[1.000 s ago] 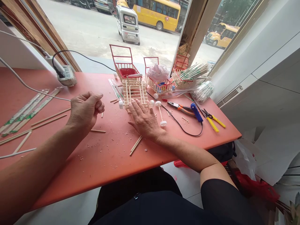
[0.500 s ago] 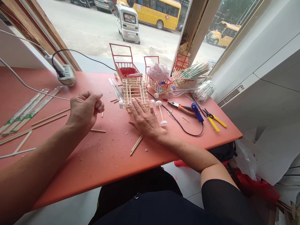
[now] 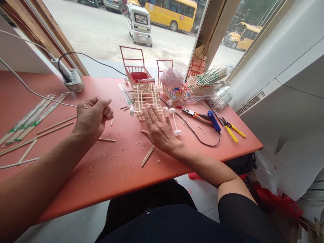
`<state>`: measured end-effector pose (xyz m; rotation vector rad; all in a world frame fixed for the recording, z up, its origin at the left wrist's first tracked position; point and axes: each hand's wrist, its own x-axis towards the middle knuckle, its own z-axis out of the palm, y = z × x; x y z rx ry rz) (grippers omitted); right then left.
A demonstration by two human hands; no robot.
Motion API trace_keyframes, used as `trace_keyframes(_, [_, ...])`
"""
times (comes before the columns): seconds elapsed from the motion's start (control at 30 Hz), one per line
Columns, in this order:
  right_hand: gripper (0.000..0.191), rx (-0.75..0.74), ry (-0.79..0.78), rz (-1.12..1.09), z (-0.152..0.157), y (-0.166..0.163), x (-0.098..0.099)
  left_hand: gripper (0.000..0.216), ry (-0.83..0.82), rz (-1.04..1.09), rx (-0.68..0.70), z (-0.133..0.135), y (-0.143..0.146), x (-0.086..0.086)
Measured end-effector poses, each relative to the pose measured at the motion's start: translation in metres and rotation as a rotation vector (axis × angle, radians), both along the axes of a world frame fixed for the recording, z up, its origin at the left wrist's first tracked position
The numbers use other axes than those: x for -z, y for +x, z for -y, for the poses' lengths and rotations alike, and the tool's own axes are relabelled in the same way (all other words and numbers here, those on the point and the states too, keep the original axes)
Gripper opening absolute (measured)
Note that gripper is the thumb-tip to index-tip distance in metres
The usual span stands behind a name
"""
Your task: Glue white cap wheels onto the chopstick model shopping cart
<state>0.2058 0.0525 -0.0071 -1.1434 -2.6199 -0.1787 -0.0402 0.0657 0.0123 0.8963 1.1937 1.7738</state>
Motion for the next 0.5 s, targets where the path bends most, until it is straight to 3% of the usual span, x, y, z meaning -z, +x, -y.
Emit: trace_keyframes(0.5, [0.075, 0.010, 0.007, 0.032, -0.0037, -0.0037, 0.0066, 0.044, 0.001, 0.001, 0.005, 0.0010, 0.0010, 0.0002])
